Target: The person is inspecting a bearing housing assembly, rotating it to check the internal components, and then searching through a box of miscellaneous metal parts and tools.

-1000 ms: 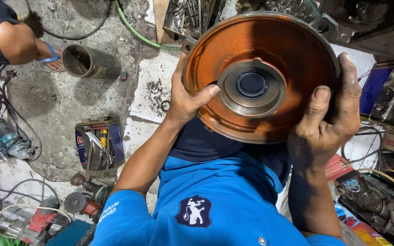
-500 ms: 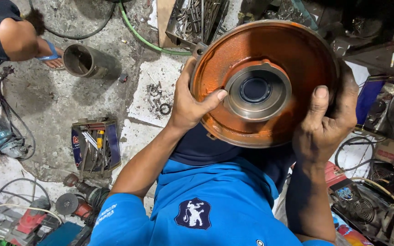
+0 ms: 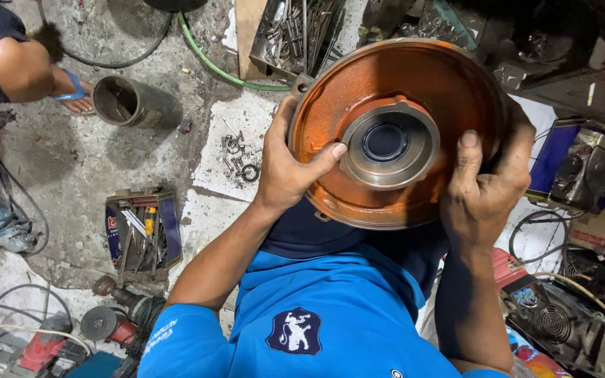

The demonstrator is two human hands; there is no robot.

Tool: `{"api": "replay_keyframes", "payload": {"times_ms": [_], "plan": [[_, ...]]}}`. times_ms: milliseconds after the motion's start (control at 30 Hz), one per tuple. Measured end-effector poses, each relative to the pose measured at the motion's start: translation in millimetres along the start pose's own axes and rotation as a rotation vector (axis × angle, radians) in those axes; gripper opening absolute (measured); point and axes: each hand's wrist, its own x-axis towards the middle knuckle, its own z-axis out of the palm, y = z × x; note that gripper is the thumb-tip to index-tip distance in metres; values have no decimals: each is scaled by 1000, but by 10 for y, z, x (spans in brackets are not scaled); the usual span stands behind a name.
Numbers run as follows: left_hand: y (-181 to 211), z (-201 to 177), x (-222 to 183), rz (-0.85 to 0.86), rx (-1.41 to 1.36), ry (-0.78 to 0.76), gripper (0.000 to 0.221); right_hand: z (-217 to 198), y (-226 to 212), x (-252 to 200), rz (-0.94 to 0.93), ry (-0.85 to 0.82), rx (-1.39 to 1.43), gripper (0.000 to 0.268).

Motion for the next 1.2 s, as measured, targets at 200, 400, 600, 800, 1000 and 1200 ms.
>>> {"api": "replay_keyframes", "payload": {"times_ms": [200,400,600,800,1000,1200], "plan": [[115,3,-6,11,47,2,57,11,0,18,10,14,-3,37],[155,-14,-39,-23,105,46,60,44,29,15,37,39,-42,36],[208,-38,-64,-41,154,89,62,77,43,38,36,14,-48,40],[196,-66,-87,-50,172,111,63,91,50,31,76,4,-47,42],[188,-71,-89,-64,176,119,65,100,49,41,-14,13,-11,40],[222,-61,-96,-40,166,118,62,167,221,-92,-260,206,-154,44]]}}
